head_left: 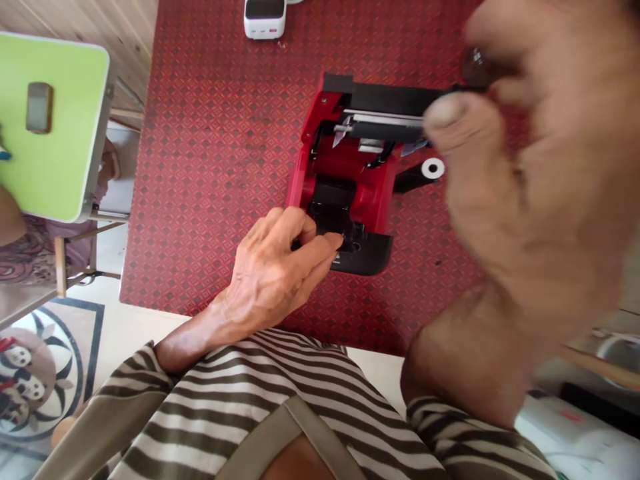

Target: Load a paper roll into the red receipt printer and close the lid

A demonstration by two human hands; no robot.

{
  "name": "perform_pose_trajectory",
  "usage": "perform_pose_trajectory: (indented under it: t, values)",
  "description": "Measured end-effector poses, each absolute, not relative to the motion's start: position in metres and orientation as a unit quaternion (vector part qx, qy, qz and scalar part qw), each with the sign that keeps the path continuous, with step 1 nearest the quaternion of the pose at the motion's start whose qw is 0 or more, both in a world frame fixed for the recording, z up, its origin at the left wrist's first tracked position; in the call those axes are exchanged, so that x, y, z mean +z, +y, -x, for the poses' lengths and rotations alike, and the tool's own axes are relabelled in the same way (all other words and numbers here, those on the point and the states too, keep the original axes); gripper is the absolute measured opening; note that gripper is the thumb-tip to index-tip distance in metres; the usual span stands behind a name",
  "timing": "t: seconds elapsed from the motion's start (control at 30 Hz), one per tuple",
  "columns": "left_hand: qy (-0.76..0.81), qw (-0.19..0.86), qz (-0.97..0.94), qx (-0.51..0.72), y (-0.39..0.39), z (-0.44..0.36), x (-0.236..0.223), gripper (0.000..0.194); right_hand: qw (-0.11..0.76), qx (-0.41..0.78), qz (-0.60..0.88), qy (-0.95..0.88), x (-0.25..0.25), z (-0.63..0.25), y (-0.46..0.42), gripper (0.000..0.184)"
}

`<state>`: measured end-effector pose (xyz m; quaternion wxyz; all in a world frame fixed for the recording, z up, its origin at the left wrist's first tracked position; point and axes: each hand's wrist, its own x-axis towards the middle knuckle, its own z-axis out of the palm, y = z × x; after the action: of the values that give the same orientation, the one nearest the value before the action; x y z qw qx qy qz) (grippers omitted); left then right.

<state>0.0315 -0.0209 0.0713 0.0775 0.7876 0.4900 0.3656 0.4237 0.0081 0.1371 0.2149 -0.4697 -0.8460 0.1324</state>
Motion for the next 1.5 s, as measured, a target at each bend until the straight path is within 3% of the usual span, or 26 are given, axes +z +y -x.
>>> perform_pose_trajectory:
  t: [0.2, 0.47, 0.7, 0.87, 1.03, 1.27, 1.5]
  values:
    - [0.486, 0.066, -0.795, 0.355, -0.023, -0.032, 0.070, 0.016, 0.266, 0.104, 0.472, -0.834, 0.115, -0.254, 0.073, 0.040]
    - [0.487, 0.051, -0.801, 0.344, -0.025, -0.034, 0.070, 0.017, 0.300, 0.037, 0.389, -0.870, 0.109, -0.279, 0.029, 0.023]
    - [0.473, 0.032, -0.808, 0.351, -0.026, -0.035, 0.068, 0.013, 0.278, 0.072, 0.398, -0.871, 0.086, -0.279, 0.011, 0.062]
    - [0.471, 0.036, -0.806, 0.356, -0.027, -0.034, 0.068, 0.013, 0.283, 0.060, 0.390, -0.874, 0.075, -0.282, 0.005, 0.064]
    - [0.498, 0.063, -0.777, 0.379, -0.028, -0.024, 0.070, 0.033, 0.293, 0.070, 0.400, -0.865, 0.069, -0.283, 0.001, 0.073]
    - [0.516, 0.004, -0.775, 0.365, -0.024, -0.008, 0.042, 0.059, 0.301, 0.095, 0.427, -0.848, 0.065, -0.281, -0.007, 0.080]
    - [0.515, 0.023, -0.775, 0.365, -0.025, 0.000, 0.028, 0.082, 0.310, 0.110, 0.430, -0.841, 0.062, -0.281, -0.012, 0.077]
